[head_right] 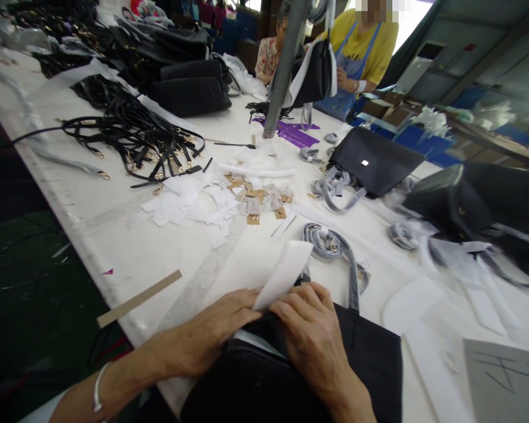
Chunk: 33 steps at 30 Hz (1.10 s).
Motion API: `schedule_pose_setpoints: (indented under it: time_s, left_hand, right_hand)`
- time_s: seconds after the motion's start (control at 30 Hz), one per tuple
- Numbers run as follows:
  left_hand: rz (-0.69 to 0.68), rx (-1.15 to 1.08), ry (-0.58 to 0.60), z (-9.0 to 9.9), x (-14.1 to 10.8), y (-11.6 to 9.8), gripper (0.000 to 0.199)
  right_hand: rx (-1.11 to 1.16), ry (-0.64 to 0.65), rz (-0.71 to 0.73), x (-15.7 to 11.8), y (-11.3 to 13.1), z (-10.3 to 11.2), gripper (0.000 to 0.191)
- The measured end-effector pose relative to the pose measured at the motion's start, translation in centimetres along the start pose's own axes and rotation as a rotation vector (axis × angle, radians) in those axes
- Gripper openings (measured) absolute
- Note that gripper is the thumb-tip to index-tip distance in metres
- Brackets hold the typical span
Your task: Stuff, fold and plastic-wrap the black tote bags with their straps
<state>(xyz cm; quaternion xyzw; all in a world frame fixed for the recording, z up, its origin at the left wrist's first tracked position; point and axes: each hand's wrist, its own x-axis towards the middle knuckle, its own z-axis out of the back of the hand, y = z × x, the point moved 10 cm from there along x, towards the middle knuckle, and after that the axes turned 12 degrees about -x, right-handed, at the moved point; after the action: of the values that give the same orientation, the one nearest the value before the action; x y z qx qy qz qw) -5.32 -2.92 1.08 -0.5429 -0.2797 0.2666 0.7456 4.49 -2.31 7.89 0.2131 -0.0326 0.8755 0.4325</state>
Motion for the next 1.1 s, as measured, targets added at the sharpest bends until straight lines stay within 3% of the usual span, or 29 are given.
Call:
schedule_pose_setpoints:
  time_s: [0.17, 0.3, 0.37, 0.43, 0.53, 0.6, 0.7, 0.77, 0.83, 0.9, 0.97, 1.03, 1.1]
  left_hand:
    - [-0.037, -0.066, 0.240, 0.9, 0.7, -2.3, 0.047]
    - [0.134, -0.155, 0.368, 1.8, 1.1, -1.3, 0.040]
    - [0.278, -0.208, 0.287, 2.3, 1.5, 0.7, 0.029]
    - [0.378, -0.222, 0.089, 3.1, 2.0, 2.8, 0.018]
    - [0.410, -0.185, -0.160, 3.4, 2.5, 4.8, 0.023]
    - [0.381, -0.097, -0.193, 2.6, 3.0, 5.1, 0.024]
    - [0.259, 0.256, -0.186, 2.3, 4.0, 3.3, 0.014]
    - [0.139, 0.526, -0.096, 1.6, 4.8, 1.6, 0.017]
    - [0.028, 0.691, 0.108, 0.0, 5.3, 0.6, 0.017]
    - [-0.032, 0.760, 0.337, -1.5, 5.2, 0.6, 0.017]
    - [-0.041, 0.786, 0.486, -2.2, 5.0, 1.2, 0.016]
    - [0.000, 0.791, 0.549, -2.4, 5.0, 2.2, 0.015]
    - [0.076, 0.757, 0.541, -2.3, 5.1, 3.2, 0.016]
  right_hand:
    - [0.042, 0.028, 0.038, 0.1, 0.5, -0.5, 0.021]
    - [0.039, 0.021, 0.036, 0.1, 0.5, -0.5, 0.022]
    - [0.039, 0.006, 0.037, 0.1, 0.4, -0.4, 0.021]
    - [0.042, 0.001, 0.041, 0.0, 0.4, -0.4, 0.020]
    - [0.039, -0.001, 0.037, 0.0, 0.3, -0.5, 0.021]
    - [0.036, -0.004, 0.039, 0.0, 0.3, -0.6, 0.021]
    - [0.034, -0.008, 0.053, 0.1, 0.4, -0.6, 0.021]
    - [0.033, -0.012, 0.063, 0.1, 0.5, -0.7, 0.020]
    - [0.037, -0.018, 0.076, -0.1, 0.7, -0.8, 0.020]
    - [0.032, -0.032, 0.083, -0.2, 0.9, -0.9, 0.019]
    - [0.003, -0.069, 0.081, -0.5, 0.9, -0.9, 0.020]
    - [-0.035, -0.102, 0.086, -0.7, 1.0, -1.0, 0.022]
    - [-0.058, -0.083, 0.106, -0.7, 1.1, -1.6, 0.025]
